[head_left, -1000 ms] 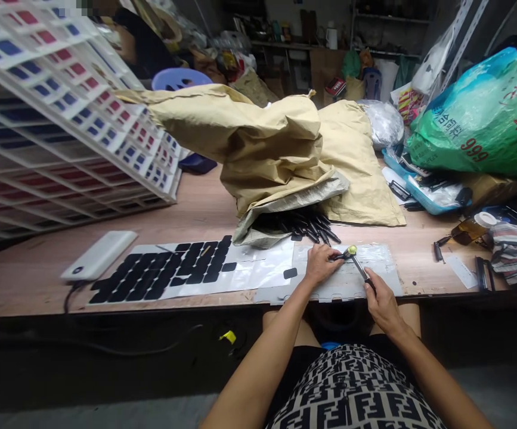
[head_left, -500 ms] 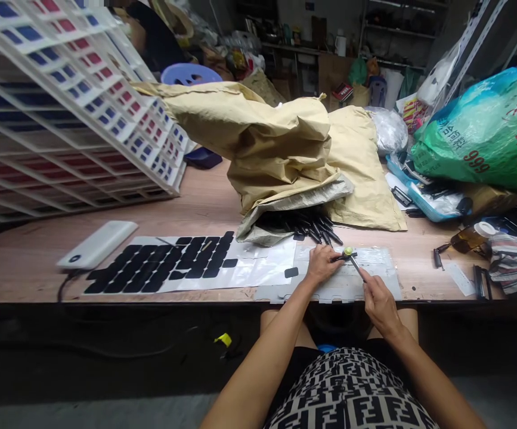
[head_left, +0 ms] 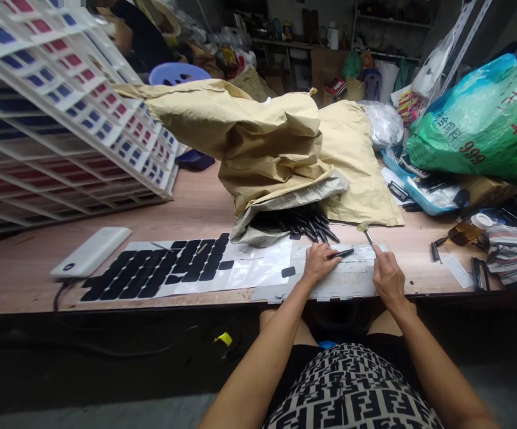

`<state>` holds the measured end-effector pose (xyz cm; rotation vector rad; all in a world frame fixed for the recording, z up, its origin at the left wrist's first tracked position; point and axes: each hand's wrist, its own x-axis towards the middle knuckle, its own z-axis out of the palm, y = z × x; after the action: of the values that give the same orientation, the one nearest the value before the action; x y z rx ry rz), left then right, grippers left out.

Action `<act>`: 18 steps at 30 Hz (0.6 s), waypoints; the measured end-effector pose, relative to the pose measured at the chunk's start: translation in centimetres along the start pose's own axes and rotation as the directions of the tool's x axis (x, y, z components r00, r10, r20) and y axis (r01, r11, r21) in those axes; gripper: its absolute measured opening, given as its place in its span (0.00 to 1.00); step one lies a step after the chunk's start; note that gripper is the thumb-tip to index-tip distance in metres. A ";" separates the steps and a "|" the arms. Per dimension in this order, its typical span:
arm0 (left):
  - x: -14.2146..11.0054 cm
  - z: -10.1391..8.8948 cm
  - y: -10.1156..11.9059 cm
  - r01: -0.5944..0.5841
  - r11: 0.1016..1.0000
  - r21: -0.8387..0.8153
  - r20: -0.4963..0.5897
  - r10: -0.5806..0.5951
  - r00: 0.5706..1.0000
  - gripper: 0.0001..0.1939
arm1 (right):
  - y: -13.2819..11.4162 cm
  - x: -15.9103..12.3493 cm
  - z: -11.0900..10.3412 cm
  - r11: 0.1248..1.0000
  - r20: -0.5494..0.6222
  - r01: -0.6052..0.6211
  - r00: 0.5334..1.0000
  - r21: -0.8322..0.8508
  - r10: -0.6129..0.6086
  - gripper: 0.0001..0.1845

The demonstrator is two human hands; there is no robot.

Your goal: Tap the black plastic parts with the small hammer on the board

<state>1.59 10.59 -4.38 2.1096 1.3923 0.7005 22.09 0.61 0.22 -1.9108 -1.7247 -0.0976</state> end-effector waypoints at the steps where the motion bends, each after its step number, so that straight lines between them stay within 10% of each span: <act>1: 0.0 0.0 0.0 0.005 1.000 0.004 0.000 -0.005 1.000 0.09 | 0.5 0.6 0.4 0.996 -0.015 -0.003 1.000 -0.087 0.002 0.27; 11: -4.7 -2.4 2.3 -0.054 0.979 -0.195 -0.078 0.040 0.996 0.15 | 2.9 1.4 3.1 0.950 0.085 -0.014 0.996 -0.311 0.042 0.26; 15: -12.6 -1.1 3.3 -0.124 0.946 -0.300 0.273 0.210 0.939 0.19 | 2.7 1.5 3.0 0.958 0.111 -0.009 0.993 -0.287 0.043 0.27; 18: -16.4 1.7 2.4 0.105 0.965 -0.240 0.495 0.029 0.868 0.19 | 2.6 1.7 3.0 0.959 0.116 -0.005 0.992 -0.283 0.040 0.27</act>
<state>-1.26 -5.68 -6.36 1.8673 0.9925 0.2684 23.92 3.38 -2.55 -2.1812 -1.8498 -0.2357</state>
